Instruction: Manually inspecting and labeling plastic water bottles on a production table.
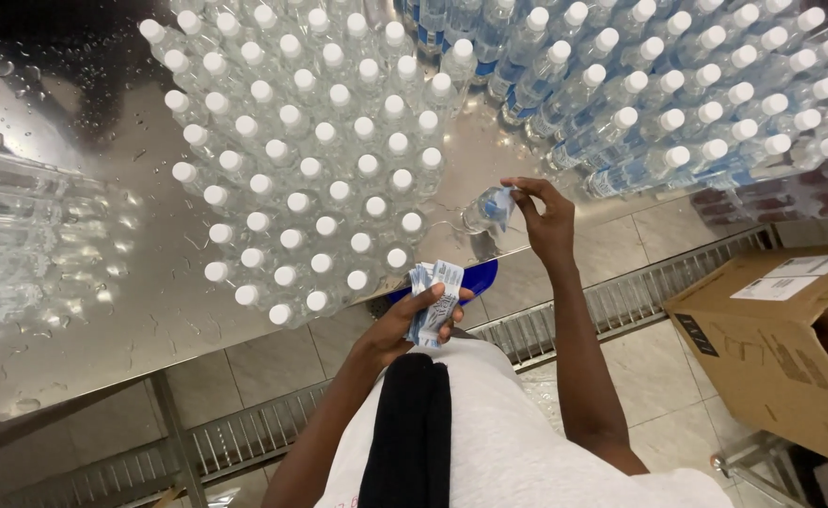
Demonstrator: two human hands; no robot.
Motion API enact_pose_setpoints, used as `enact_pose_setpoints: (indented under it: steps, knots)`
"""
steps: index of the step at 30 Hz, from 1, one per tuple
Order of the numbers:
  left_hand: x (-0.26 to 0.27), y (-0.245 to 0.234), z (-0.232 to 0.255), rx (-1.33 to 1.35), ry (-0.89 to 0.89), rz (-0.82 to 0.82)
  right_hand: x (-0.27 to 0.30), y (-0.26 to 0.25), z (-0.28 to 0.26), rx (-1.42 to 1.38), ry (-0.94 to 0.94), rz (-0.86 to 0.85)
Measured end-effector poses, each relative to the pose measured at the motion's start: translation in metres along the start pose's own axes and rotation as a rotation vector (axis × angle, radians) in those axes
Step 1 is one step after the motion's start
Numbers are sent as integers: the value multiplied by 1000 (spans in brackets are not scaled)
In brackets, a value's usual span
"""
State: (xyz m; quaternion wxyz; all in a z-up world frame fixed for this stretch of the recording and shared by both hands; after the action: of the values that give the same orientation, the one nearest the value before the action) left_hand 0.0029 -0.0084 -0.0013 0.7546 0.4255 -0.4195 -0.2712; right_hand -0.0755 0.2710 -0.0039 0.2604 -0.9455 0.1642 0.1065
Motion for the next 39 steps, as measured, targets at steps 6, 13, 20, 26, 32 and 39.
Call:
enact_pose_setpoints:
  steps: [6, 13, 20, 26, 32, 39]
  knots:
    - [9, -5, 6, -5, 45, 60, 25, 3, 26, 83, -52, 51]
    - [8, -4, 5, 42, 58, 66, 37, 7, 10, 56, -137, -77]
    - [10, -2, 5, 70, 103, 74, 30, 27, 37, 37, -53, -71]
    - [21, -5, 9, 152, 90, 115, 40, 52, 82, 137, 215, -191]
    - [16, -5, 16, 15, 38, 141, 35, 56, 82, 250, 344, -274]
    - [12, -9, -2, 4, 72, 123, 50, 61, 70, 238, 332, -266]
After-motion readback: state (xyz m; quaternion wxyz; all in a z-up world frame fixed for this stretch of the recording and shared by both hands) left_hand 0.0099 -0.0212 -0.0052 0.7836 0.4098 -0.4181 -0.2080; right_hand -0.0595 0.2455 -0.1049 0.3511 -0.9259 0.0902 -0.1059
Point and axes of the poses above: each hand's wrist, its own x-axis away from the middle knuckle, its own y-axis out of the palm, z = x × y, the point moved 1 cm from there along -x, towards the middle knuckle, and after that the axes turned 10 degrees about x, right-handed, at the moved point
